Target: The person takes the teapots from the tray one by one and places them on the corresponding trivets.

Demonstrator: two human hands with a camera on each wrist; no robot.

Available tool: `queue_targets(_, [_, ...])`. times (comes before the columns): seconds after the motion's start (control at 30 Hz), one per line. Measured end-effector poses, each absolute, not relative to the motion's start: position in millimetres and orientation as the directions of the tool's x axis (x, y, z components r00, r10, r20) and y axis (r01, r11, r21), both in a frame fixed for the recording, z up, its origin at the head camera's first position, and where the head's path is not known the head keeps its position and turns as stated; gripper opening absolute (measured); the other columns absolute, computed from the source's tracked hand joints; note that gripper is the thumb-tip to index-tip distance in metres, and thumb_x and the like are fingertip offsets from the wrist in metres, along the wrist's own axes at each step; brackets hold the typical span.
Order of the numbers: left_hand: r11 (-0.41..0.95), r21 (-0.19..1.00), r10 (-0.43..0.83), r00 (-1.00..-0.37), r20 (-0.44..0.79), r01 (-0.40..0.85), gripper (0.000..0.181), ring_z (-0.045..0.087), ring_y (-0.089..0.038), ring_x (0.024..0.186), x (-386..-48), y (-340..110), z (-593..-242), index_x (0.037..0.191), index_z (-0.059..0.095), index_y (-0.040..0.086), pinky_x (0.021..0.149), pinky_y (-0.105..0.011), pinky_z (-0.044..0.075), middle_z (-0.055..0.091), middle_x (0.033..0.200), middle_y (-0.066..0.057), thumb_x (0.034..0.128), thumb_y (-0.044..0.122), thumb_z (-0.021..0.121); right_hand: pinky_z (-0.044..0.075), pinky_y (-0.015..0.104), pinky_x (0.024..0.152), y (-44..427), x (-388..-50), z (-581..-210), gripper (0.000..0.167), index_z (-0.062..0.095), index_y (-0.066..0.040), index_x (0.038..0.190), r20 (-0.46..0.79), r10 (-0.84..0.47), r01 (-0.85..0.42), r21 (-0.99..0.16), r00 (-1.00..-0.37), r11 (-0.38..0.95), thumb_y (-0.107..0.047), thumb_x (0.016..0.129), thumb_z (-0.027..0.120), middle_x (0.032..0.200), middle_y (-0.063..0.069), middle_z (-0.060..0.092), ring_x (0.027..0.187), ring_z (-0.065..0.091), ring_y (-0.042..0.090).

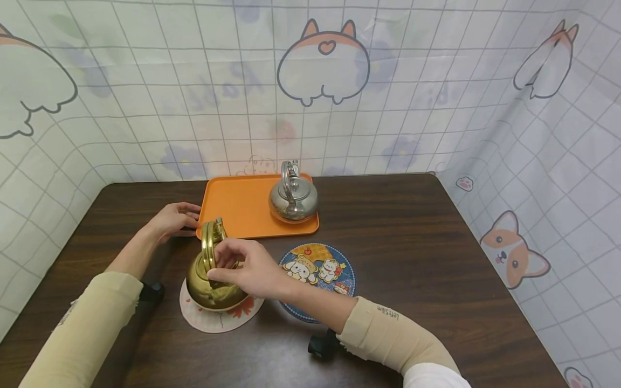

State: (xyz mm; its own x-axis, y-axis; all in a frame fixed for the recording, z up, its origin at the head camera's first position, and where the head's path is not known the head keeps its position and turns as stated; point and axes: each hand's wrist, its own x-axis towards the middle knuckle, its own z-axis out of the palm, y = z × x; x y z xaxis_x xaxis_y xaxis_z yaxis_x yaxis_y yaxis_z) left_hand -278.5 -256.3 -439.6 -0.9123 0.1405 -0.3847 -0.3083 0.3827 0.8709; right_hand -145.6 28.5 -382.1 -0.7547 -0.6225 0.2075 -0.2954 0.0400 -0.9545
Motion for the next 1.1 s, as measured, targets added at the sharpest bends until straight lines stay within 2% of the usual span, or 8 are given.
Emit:
queue_targets(0.37, [0.386,0.872,0.141,-0.915,-0.377,-0.3,0.058,0.065,-0.022,0.101,-278.5,-255.1,-439.2,0.15,0.036,-0.01,0.087,-0.034,0.06,0.049,0.143,-0.032,0.0975,-0.004,0.06,0.056,0.023,0.074,29.5,-143.4,-383.7,0.015,0.065,-0.003,0.101,0.13,-0.66,-0.212,-0.976,-0.74,0.046,-0.005,0.092,0.076,0.09,-0.001,0.063,0.082,0.063,0.009])
queue_targets(0.63, [0.384,0.872,0.139,-0.915,-0.378,-0.302,0.059,0.065,-0.026,0.105,-277.4,-255.3,-439.3,0.151,0.036,-0.01,0.088,-0.036,0.06,0.048,0.144,-0.032,0.0977,-0.004,0.06,0.056,0.025,0.077,28.5,-142.3,-386.5,0.013,0.065,-0.003,0.098,0.118,-0.691,-0.195,-0.98,-0.713,0.034,-0.004,0.092,0.076,0.089,-0.002,0.066,0.084,0.064,0.009])
queue_targets(1.1, [0.366,0.879,0.136,-0.917,-0.374,-0.305,0.06,0.065,-0.024,0.103,-278.5,-256.5,-441.3,0.151,0.036,-0.01,0.087,-0.036,0.06,0.049,0.143,-0.032,0.097,-0.005,0.061,0.058,0.028,0.083,29.3,-143.8,-387.8,0.013,0.066,-0.003,0.098,0.091,-0.709,-0.182,-0.982,-0.699,0.053,-0.005,0.092,0.077,0.093,-0.001,0.067,0.087,0.065,0.01])
